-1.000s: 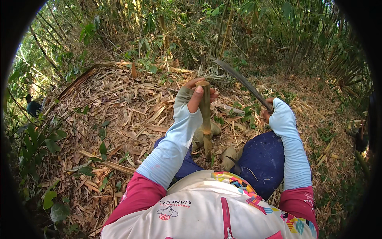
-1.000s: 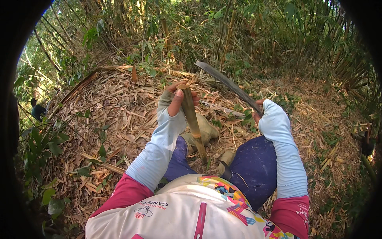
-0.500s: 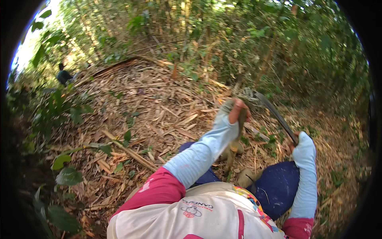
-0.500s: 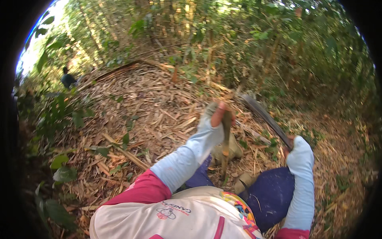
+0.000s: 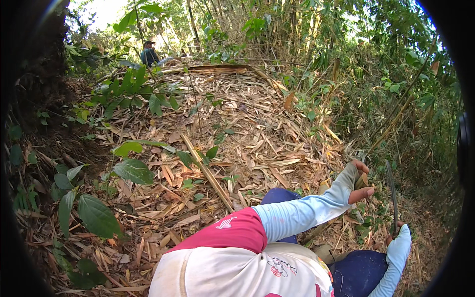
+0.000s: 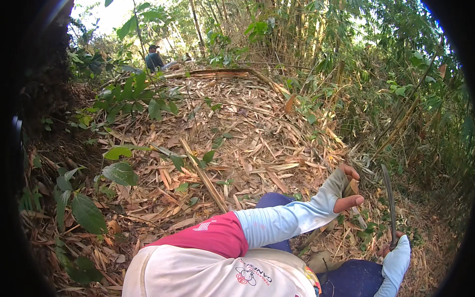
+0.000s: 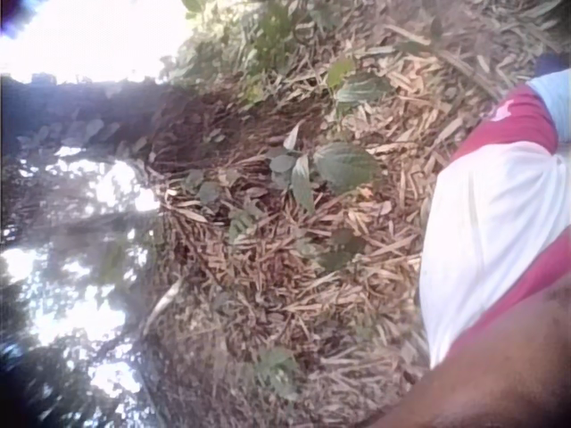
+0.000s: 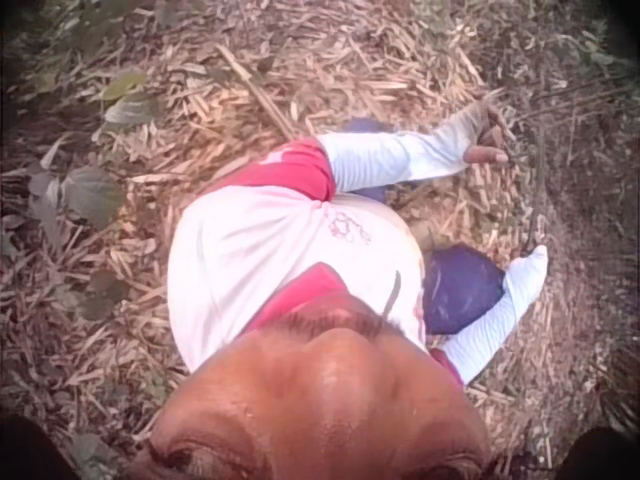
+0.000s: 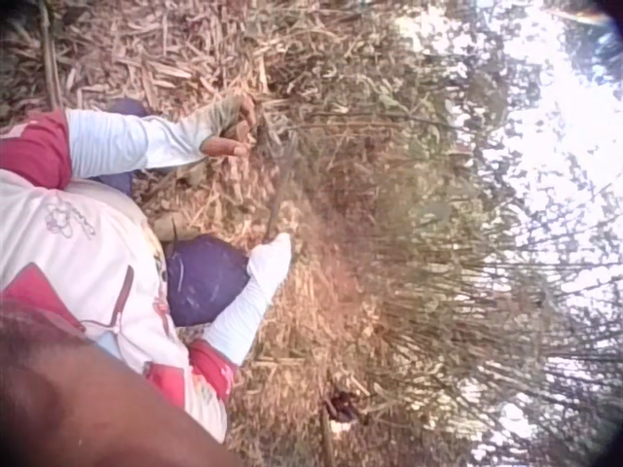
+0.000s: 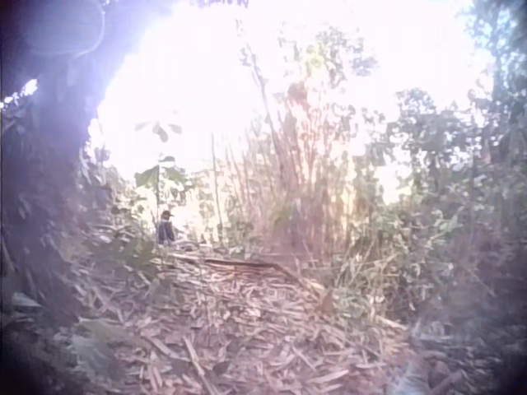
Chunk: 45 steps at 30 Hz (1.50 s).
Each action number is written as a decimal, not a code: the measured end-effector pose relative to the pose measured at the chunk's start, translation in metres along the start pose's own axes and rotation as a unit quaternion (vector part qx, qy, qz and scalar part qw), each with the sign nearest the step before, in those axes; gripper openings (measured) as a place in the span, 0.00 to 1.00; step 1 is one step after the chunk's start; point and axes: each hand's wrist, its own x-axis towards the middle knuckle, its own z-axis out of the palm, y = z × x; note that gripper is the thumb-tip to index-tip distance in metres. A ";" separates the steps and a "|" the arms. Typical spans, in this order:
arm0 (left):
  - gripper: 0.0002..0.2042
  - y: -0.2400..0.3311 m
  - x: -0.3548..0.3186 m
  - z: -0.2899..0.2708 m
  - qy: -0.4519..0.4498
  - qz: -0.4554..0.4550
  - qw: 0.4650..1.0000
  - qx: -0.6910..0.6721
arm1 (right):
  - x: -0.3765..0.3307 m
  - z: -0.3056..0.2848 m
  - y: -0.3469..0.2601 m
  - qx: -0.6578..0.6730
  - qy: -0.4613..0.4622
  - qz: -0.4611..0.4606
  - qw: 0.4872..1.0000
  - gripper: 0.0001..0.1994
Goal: The person sits on the forest floor and uses a large machete to chop a piece of bamboo into smaller segments. They repeatedly strike the bamboo with the blade, splitting it and separating the pieces.
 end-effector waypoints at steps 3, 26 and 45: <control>0.19 -0.002 -0.005 0.002 -0.039 -0.094 0.993 -0.064 | 0.000 -0.001 -0.008 0.127 -0.023 0.057 0.990 0.26; 0.31 -0.008 -0.018 0.006 -0.121 -0.139 0.969 -0.161 | 0.001 -0.014 -0.003 0.279 0.032 0.077 0.957 0.15; 0.22 -0.015 -0.030 0.030 -0.160 -0.138 0.954 -0.211 | -0.020 -0.022 -0.054 0.121 0.062 0.019 0.991 0.13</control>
